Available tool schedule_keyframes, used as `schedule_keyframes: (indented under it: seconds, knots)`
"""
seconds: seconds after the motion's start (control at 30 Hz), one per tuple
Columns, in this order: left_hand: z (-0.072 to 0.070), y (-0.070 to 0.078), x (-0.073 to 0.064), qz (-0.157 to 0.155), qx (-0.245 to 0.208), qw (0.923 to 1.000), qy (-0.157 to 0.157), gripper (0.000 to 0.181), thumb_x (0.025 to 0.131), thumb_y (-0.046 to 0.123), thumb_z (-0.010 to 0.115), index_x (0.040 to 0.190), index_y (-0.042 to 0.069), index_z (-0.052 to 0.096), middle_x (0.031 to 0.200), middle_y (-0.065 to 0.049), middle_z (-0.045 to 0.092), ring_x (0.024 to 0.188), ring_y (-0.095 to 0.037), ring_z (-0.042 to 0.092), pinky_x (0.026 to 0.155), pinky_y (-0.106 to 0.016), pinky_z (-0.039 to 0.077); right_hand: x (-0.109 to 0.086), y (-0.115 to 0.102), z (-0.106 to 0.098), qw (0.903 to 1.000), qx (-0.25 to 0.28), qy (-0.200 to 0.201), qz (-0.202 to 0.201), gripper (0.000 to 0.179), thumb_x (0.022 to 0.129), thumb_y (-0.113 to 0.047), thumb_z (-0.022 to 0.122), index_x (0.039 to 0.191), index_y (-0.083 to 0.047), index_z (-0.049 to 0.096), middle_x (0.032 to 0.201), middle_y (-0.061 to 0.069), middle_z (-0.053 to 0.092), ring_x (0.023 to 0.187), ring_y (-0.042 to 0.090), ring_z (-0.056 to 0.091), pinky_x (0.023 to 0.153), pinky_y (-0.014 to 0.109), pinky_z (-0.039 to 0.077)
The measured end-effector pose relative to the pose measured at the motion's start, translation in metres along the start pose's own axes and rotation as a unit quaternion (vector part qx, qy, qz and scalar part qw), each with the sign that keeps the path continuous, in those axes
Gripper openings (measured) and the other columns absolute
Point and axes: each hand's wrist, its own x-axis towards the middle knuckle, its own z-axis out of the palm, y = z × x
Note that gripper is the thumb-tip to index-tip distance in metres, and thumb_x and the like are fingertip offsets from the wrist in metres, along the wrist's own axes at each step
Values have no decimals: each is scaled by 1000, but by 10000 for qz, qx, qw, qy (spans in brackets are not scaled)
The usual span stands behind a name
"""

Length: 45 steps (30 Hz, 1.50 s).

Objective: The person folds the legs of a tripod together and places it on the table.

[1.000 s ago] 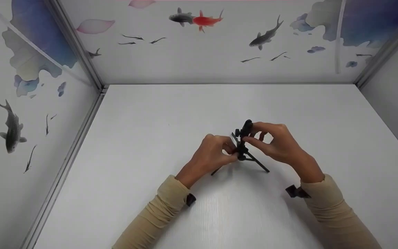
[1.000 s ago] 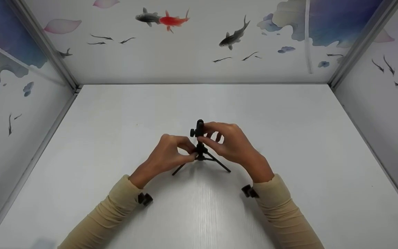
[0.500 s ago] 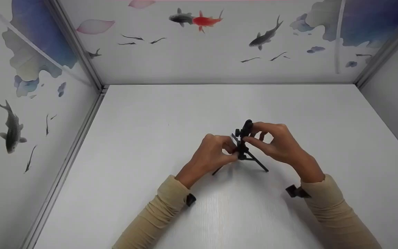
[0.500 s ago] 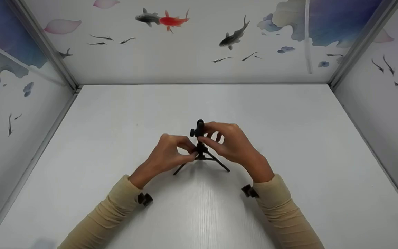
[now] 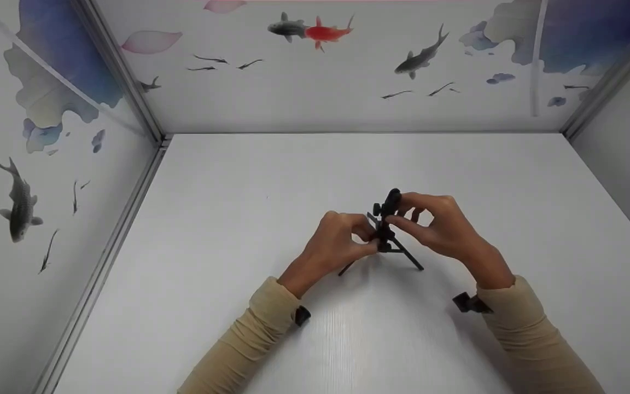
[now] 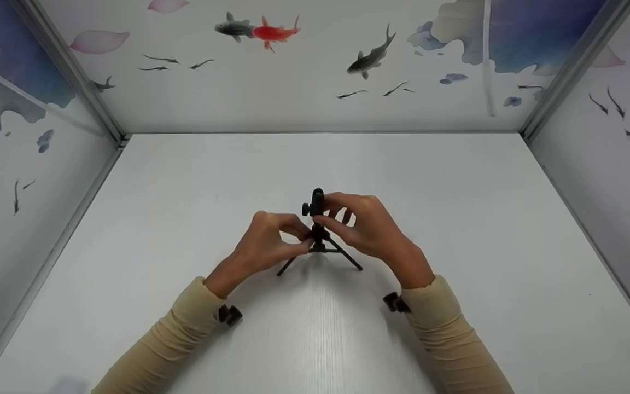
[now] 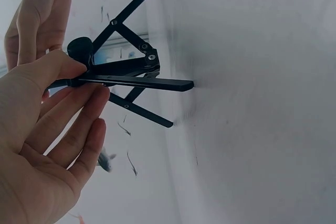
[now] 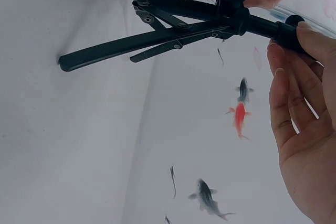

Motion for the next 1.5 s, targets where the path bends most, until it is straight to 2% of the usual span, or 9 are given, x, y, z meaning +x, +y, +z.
schedule_keyframes:
  seconds: [0.3, 0.57, 0.8, 0.87, 1.17, 1.4, 1.5]
  knots:
    - [-1, 0, 0, 99, -70, 9999, 58, 7, 90, 13, 83, 97, 11, 82, 86, 2, 84, 79, 0, 78, 82, -19, 57, 0, 1, 0, 10000, -28, -15, 56, 28, 94, -3, 83, 118, -16, 79, 104, -5, 82, 86, 6, 74, 71, 16, 54]
    - [-1, 0, 0, 137, -187, 9997, 89, 7, 90, 11, 83, 97, 9, 82, 87, 1, 85, 80, -3, 80, 84, -35, 63, 0, 2, 0, 10000, -55, 19, 9, 29, 93, -2, 84, 118, -16, 79, 103, -5, 82, 87, 5, 74, 68, 16, 53]
    - [-1, 0, 0, 129, -167, 9997, 101, 8, 90, 10, 83, 98, 10, 82, 87, 2, 85, 80, -1, 79, 85, -19, 57, 0, 1, -1, 9999, -85, -33, 112, 27, 94, -6, 84, 118, -17, 79, 104, -6, 82, 89, 5, 74, 71, 16, 54]
    - [-1, 0, 0, 116, -153, 9998, 102, 8, 90, 11, 83, 98, 10, 82, 87, 2, 85, 81, 0, 79, 86, -19, 57, 0, 1, 0, 9999, -69, -27, 103, 27, 94, -5, 84, 118, -17, 79, 103, -7, 81, 89, 5, 74, 71, 16, 53]
    - [-1, 2, 0, 165, -190, 9995, 180, 9, 90, 10, 83, 100, 8, 83, 87, 0, 85, 80, -2, 80, 85, -36, 63, 0, 1, 0, 9999, -103, 86, -27, 28, 93, -2, 84, 117, -15, 79, 101, -4, 82, 86, 5, 73, 70, 15, 53]
    - [-2, 3, 0, 179, -134, 9995, 211, 8, 91, 10, 83, 99, 9, 83, 88, 1, 85, 82, -2, 80, 82, -20, 56, 1, 0, 0, 9998, -135, 103, -114, 30, 92, -1, 85, 118, -14, 78, 101, -3, 82, 85, 6, 74, 70, 16, 54]
    - [-2, 3, 0, 203, -138, 9994, 227, 8, 91, 10, 83, 99, 9, 83, 89, 1, 85, 82, -2, 80, 81, -20, 57, 0, 0, -1, 9998, -139, 110, -133, 30, 91, 0, 85, 117, -14, 78, 100, -4, 82, 85, 6, 74, 69, 16, 54]
